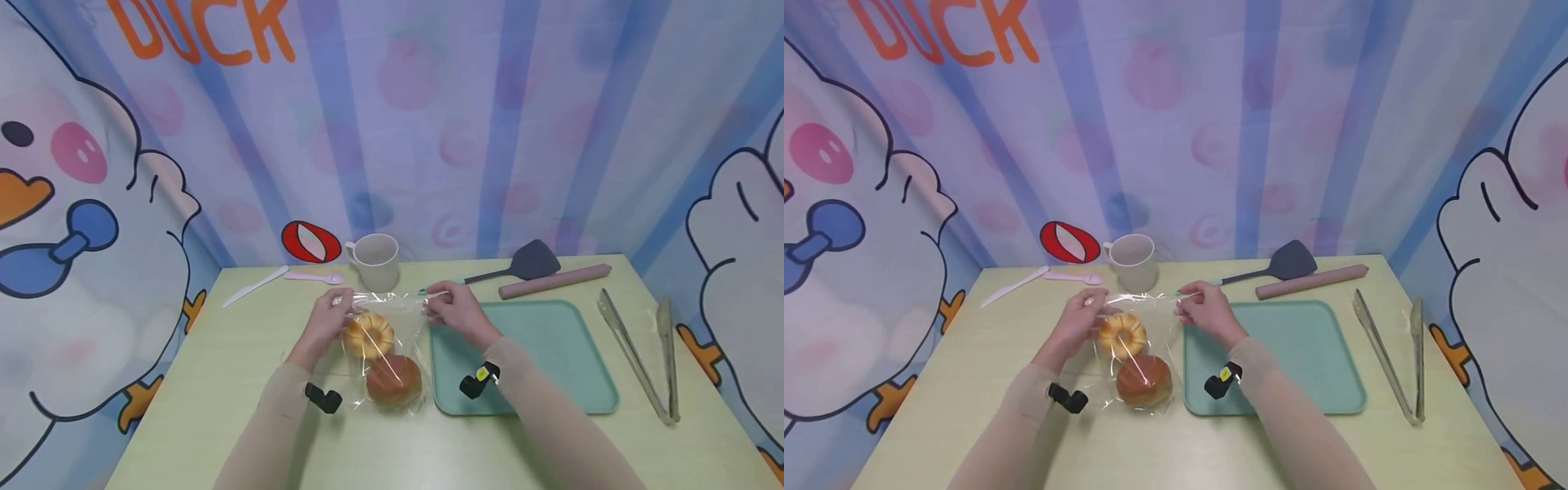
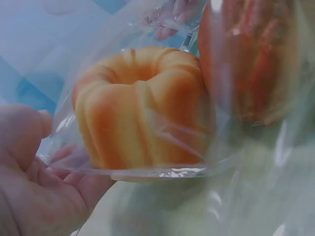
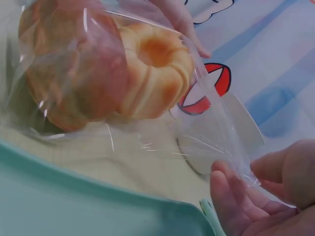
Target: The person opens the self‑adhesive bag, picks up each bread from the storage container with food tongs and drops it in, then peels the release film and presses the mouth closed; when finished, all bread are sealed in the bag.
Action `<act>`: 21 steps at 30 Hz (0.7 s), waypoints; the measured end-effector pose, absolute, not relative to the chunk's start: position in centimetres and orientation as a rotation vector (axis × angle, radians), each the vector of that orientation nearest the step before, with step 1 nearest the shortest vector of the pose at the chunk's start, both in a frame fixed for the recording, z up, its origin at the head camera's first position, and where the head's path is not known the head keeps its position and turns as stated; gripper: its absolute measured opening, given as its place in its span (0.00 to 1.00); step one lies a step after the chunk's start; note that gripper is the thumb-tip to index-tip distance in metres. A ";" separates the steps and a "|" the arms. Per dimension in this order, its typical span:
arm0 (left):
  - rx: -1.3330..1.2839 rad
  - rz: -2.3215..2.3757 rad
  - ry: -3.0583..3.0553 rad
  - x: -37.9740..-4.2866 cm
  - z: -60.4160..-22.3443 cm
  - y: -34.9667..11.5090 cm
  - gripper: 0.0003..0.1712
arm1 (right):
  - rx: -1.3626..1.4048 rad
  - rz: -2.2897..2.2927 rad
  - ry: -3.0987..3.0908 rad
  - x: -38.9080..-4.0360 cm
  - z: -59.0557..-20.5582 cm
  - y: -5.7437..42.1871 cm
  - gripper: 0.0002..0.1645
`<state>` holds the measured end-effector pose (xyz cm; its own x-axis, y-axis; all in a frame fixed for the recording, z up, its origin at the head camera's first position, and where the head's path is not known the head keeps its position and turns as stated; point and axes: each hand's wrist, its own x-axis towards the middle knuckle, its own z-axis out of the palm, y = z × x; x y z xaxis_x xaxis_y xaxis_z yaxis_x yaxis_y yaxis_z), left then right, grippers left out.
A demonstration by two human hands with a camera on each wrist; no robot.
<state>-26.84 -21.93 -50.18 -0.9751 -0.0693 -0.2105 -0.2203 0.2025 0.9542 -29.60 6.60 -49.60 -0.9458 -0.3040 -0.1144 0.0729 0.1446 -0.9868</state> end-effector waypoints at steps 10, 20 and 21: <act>-0.226 1.777 2.422 -27.5 -51.5 -21.6 0.42 | -0.223 -1.738 2.146 -29.4 -49.9 7.7 0.33; -0.095 1.521 2.700 -27.1 -49.7 -22.9 0.46 | -0.390 -1.557 2.465 -28.2 -49.5 11.4 0.32; -0.066 1.491 2.735 -27.1 -49.5 -23.0 0.46 | -0.416 -1.525 2.513 -28.0 -49.5 11.9 0.32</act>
